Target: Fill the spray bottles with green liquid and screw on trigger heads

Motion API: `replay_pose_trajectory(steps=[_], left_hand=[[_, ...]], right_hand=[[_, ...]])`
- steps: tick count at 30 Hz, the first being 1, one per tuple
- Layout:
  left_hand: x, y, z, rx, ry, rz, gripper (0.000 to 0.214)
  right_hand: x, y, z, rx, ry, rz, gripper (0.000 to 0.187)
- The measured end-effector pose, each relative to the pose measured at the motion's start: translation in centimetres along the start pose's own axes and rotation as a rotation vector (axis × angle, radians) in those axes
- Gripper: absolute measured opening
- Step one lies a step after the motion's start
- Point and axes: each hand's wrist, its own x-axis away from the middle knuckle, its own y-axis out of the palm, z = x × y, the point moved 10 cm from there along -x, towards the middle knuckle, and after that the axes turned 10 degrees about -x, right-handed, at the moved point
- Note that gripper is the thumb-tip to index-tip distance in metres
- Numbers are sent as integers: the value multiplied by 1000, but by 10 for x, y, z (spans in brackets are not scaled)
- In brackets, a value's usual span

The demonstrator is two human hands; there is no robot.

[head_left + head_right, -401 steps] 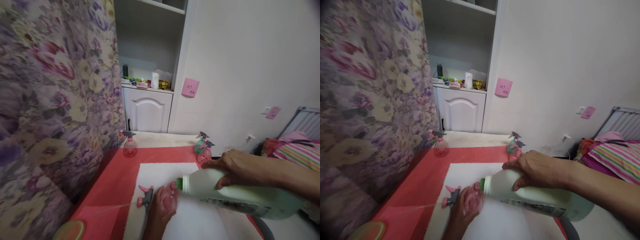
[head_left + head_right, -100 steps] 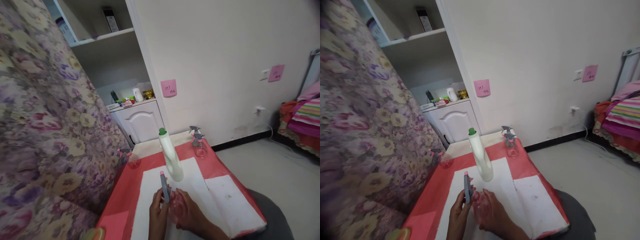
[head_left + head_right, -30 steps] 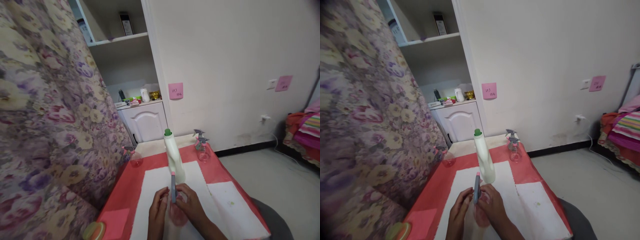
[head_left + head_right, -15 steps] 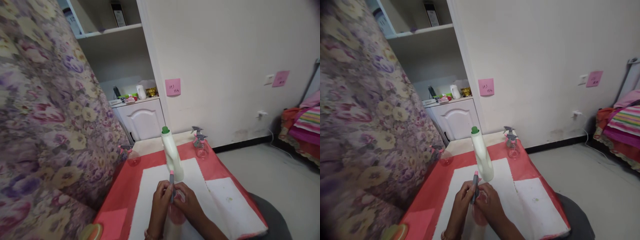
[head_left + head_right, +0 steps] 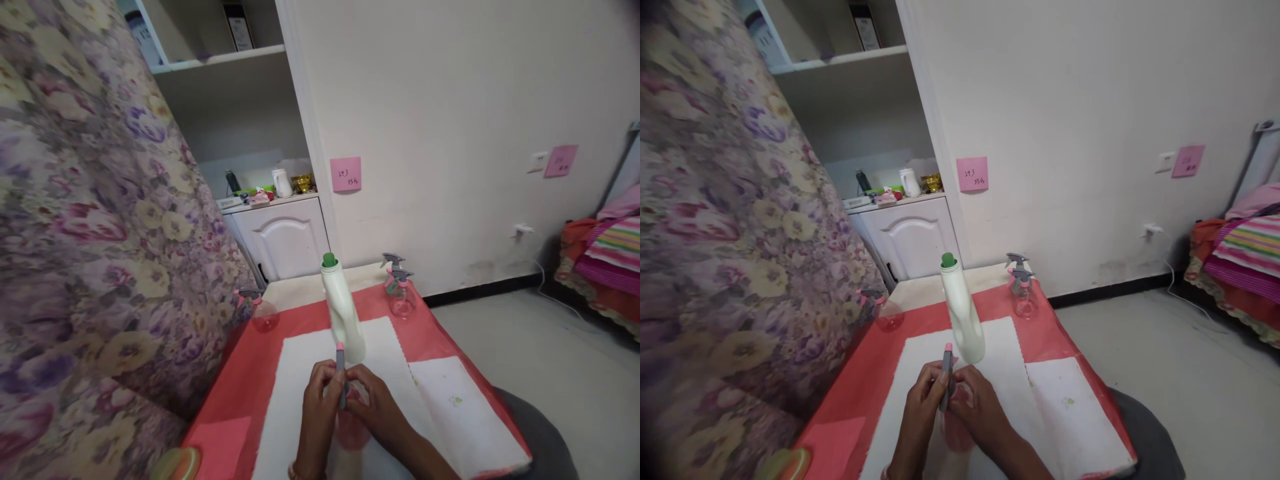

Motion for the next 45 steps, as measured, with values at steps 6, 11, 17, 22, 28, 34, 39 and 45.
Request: replay_pose_trajectory(steps=[6, 11, 17, 22, 28, 34, 39, 45], left_hand=[[-4, -1, -4, -33, 12, -14, 34], [-3, -4, -4, -27, -3, -19, 37], [-5, -4, -1, -40, 15, -33, 39], [-4, 0, -5, -17, -18, -32, 40], [-5, -2, -2, 3, 21, -22, 38], [-5, 2, -4, -2, 16, -24, 37], [-5, -1, -6, -15, 14, -1, 37], [-5, 2, -3, 9, 34, -24, 35]], right_hand=[[-1, 1, 5, -3, 33, 82, 22], [-2, -4, 9, -19, 33, 150, 16], [-8, 2, -5, -62, -28, -69, 20], [-4, 3, 15, -80, 55, 110, 26], [-9, 11, -1, -36, -24, -42, 12], [-8, 9, -6, -4, -1, -21, 17], [-5, 2, 6, -68, -6, 127, 12], [-7, 11, -8, -42, -34, -103, 18]])
